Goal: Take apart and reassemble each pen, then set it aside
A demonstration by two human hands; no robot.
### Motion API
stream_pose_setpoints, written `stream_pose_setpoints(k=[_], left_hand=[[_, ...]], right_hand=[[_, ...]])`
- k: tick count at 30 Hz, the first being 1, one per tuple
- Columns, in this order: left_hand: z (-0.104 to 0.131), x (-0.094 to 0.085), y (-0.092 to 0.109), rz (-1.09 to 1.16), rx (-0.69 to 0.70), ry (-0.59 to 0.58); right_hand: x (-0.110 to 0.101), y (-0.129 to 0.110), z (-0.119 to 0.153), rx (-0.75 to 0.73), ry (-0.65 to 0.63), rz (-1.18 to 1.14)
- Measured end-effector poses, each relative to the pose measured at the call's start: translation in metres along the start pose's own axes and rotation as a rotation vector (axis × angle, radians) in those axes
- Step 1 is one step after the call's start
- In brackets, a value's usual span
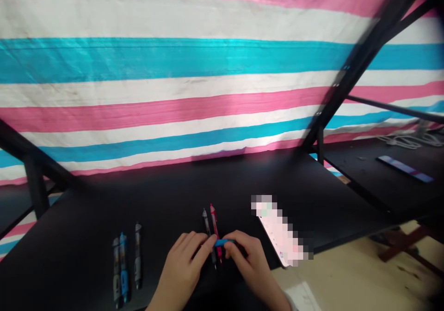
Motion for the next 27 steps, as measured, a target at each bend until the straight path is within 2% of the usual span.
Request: stream_pose_setpoints(k=[6,14,23,25,27], left_hand=[[0.003,0.001,0.003,0.061,-0.042,-0.02],[0.002,0.0,0.006,0.113,-0.103,-0.165],[0.001,-0.004,0.014,0.225,-0.147,-0.313],[0.0,-0.008,0.016,0.241,-0.157,-0.298],[0.0,-0.014,0.017,0.228,-0.167,-0.228]], right_hand=[[0.001,-0.007,0.001,0.049,-0.027,-0.086],[0.003,-0.017,0.01,-0.051,-0.022,0.012],[0.005,-0.014,0.027,-0.166,0.002,0.135],[0.005,-0.014,0.029,-0.185,0.02,0.129],[0.003,-0.013,0.029,-0.174,0.032,0.095]])
Point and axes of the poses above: each hand's wrist, its own z-axis away from the middle knuckle, its own x-axis out of the palm, y = z × x, the point moved 3 cm from there along -z, towards the middle knuckle, and after that the axes turned 4 degrees about -z, right-handed, at the moved point
